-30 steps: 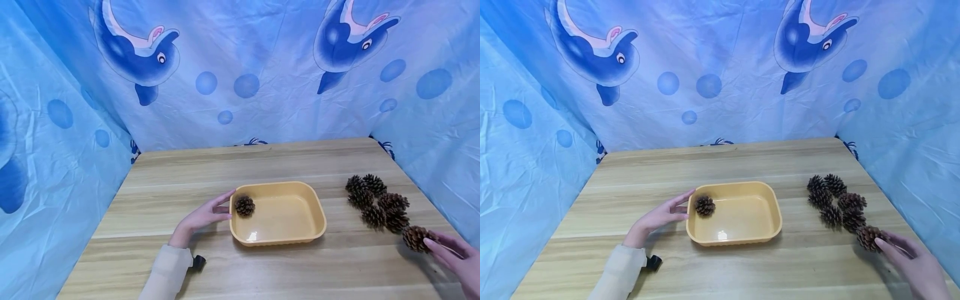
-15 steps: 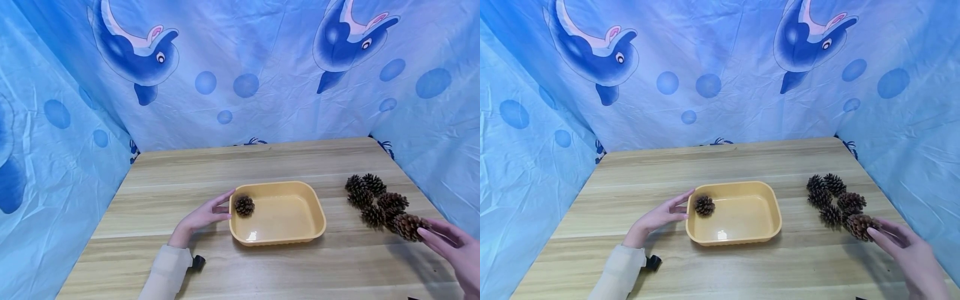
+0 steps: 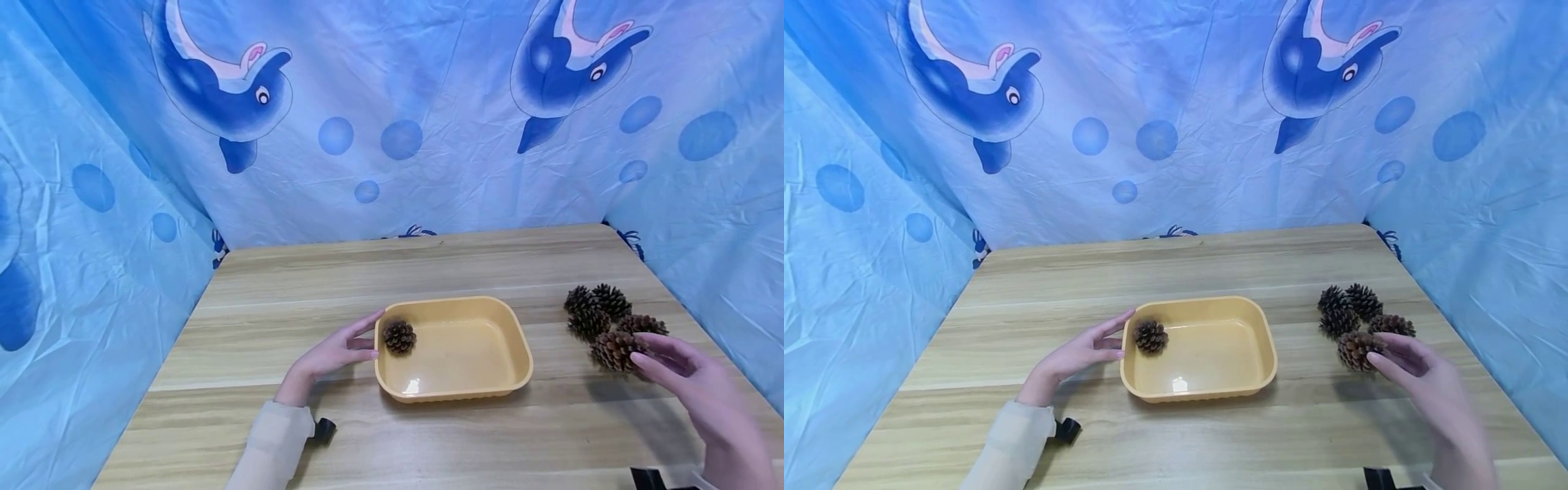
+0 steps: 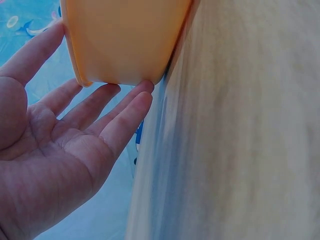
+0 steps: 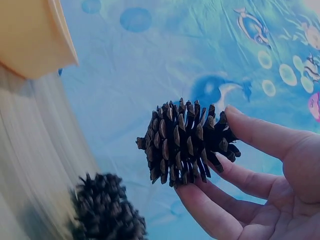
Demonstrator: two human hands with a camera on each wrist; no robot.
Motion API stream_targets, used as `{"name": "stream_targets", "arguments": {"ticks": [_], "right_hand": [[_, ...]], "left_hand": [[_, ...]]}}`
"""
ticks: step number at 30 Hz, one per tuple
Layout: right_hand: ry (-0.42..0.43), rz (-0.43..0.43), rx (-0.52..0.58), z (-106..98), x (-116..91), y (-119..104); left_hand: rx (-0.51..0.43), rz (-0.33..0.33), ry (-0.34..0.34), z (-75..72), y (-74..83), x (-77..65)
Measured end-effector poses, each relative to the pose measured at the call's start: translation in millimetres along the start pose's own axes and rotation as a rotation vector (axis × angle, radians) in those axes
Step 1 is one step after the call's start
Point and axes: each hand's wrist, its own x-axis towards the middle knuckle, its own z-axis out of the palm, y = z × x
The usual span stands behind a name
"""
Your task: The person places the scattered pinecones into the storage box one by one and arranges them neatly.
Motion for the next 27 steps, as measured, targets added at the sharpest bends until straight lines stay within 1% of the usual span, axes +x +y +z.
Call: {"name": "stream_targets", "arguments": {"ticks": [4,8,13,17,23,27], "right_hand": [[-0.004,-0.111,0.048,11.2,6.3,-8.5],[-0.013,-0.17,0.065,19.0,10.7,-17.8],[-0.011,-0.187,0.026,27.8,14.1,-27.4],[-0.018,-0.193,0.015,36.3,16.5,-34.2],[-0.049,-0.182,-0.022,51.0,20.1,-46.5],[-0.067,-0.204,-0.021,62.9,22.8,-53.4]], "left_hand": [[-0.009,-0.001,-0.002,-0.2,-1.0,-0.2],[-0.009,-0.004,0.004,-0.4,-1.2,-0.3],[-0.011,-0.002,0.004,-0.3,-0.8,-0.8],[-0.015,-0.001,-0.001,-0.2,-1.1,-0.8],[-0.013,-0.001,-0.007,-0.3,-1.5,0.3],[-0.01,-0.005,-0.006,-0.1,-0.5,0.1]]}}
